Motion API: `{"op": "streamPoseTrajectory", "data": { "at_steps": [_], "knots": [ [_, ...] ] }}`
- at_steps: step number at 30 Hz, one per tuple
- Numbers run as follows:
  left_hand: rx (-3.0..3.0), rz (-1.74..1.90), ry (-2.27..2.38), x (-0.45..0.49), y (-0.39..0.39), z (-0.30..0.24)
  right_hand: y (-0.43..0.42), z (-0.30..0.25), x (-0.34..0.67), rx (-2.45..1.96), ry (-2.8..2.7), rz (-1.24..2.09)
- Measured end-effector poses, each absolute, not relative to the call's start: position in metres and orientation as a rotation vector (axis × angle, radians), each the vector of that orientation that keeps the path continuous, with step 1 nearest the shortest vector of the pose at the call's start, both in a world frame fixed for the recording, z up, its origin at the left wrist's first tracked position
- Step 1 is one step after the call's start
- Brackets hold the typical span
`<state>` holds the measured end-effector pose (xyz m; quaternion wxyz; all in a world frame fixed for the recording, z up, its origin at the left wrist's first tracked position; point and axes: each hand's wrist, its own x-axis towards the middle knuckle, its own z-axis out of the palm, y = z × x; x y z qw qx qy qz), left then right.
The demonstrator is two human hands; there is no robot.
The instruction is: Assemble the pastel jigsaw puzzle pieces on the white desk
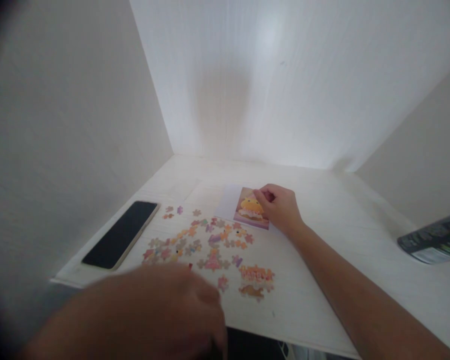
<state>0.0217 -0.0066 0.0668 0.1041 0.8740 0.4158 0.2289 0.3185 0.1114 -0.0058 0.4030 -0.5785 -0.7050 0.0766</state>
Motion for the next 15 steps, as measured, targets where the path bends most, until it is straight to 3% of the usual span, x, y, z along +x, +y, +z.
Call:
{"op": "streamPoseTrajectory", "data": {
  "at_steps": [3,6,15],
  "knots": [
    [2.599,0.490,1.414,-0.031,0.039,0.099,0.113,-0.006,0.317,-1.457,-1.752,0.189],
    [2.476,0.216,1.755,-0.065,0.072,0.098,0.114,-0.007,0.312,-1.442,-1.776,0.154],
    [2.571,0.043,1.578,-0.042,0.086,0.053,0.113,-0.007,0.308,-1.423,-1.785,0.119]
  ]
}}
